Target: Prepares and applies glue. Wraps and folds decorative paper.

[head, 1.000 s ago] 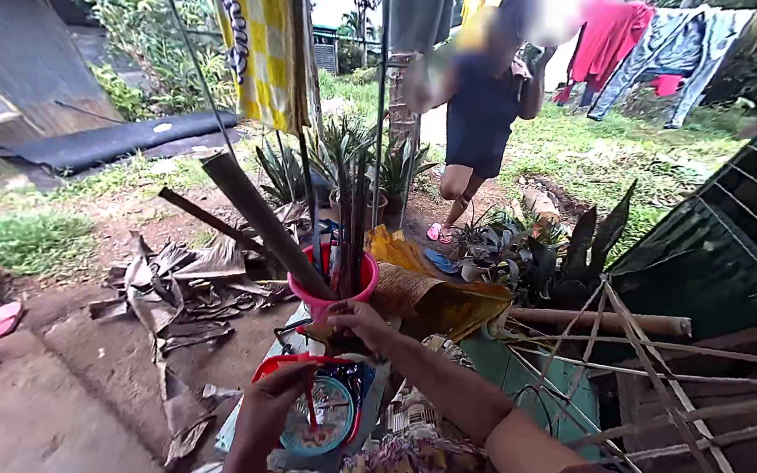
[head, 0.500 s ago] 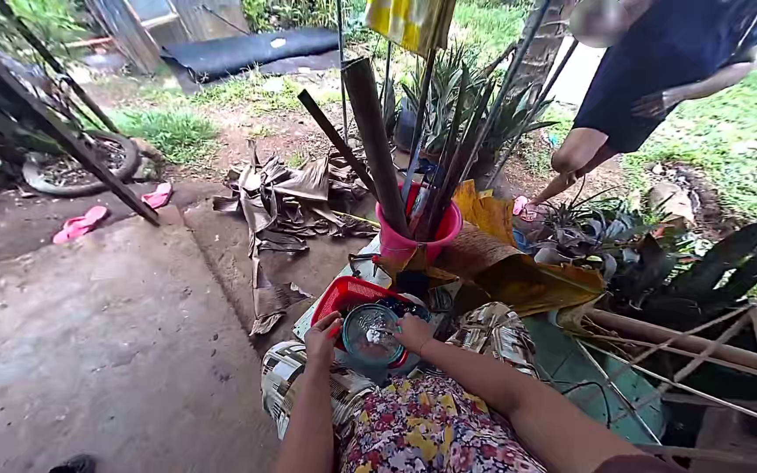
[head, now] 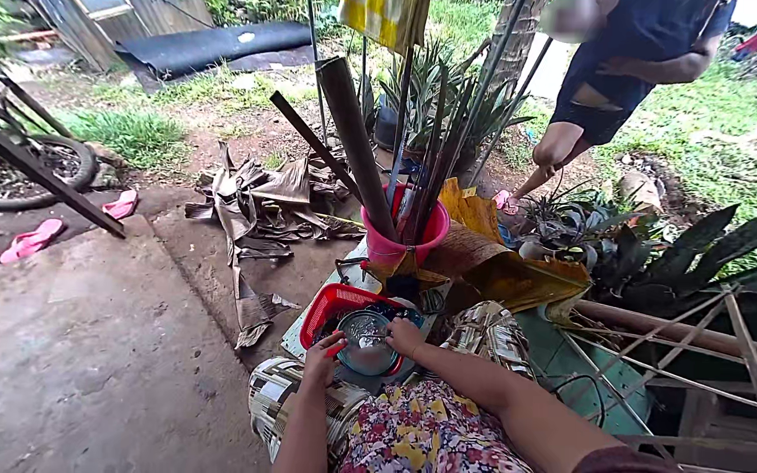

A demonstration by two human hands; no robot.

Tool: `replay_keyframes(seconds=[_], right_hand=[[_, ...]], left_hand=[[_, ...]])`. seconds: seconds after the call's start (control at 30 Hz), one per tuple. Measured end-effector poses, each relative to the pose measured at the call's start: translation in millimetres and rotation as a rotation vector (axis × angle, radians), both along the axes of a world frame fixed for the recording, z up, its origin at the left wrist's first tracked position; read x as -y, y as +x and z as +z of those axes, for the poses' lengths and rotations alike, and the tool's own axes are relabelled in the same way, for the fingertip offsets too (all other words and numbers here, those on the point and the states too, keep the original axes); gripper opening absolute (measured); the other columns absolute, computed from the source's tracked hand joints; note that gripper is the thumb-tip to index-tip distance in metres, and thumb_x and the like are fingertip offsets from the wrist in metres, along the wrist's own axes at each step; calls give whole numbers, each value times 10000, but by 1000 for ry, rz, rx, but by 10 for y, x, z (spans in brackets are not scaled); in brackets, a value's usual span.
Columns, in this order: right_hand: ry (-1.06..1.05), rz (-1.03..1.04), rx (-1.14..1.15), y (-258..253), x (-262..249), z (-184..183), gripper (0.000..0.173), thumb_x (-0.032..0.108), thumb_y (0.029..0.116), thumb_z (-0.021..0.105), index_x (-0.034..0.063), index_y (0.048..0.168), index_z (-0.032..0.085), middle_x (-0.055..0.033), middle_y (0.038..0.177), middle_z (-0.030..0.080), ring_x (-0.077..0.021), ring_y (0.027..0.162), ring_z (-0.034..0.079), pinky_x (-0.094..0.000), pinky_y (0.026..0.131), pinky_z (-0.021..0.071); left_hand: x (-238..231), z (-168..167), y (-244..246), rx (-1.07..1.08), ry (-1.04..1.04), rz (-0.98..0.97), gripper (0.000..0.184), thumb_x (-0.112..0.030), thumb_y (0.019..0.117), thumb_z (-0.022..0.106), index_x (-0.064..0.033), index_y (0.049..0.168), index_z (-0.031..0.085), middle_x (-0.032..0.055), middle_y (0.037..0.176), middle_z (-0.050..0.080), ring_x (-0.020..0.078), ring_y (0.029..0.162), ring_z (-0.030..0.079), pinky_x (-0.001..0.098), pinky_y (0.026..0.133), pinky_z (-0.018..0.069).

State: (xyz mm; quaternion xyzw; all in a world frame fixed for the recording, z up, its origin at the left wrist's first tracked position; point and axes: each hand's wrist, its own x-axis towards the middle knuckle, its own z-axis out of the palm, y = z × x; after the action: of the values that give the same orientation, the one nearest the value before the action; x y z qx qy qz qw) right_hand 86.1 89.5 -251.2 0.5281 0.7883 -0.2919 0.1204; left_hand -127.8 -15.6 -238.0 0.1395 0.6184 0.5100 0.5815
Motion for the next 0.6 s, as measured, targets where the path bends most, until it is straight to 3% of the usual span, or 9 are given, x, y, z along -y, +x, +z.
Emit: replay_keyframes(seconds=[0.17,0.37,0.6], right_hand=[[-42,-152,-161,178,-72,250,293,254,1021,571,81,1229,682,-161,1211,696,-326,1194,637,-552,1038,475],[-108,-76,-90,212,88,374,284,280,1018,584,137,1210,736,-119,1226,709,-296,1209,635,-548,1055,463],[-122,-94,-103,9,182,331,300,274,1023,562,115,1209,735,-137,1245,697,-302,1229,624,-543,1063,461]], left_hand=[[-8,3,-11,9,21,-3,247,-45,977,649,-11,1219,681,116,1122,712,218,977,673,432,784,560],[-19,32,-2,27,42,2,242,-40,980,641,-3,1216,683,121,1122,709,224,972,677,427,778,569],[-24,23,-11,17,52,6,247,-27,971,648,10,1214,675,128,1126,710,223,1001,673,435,816,565]])
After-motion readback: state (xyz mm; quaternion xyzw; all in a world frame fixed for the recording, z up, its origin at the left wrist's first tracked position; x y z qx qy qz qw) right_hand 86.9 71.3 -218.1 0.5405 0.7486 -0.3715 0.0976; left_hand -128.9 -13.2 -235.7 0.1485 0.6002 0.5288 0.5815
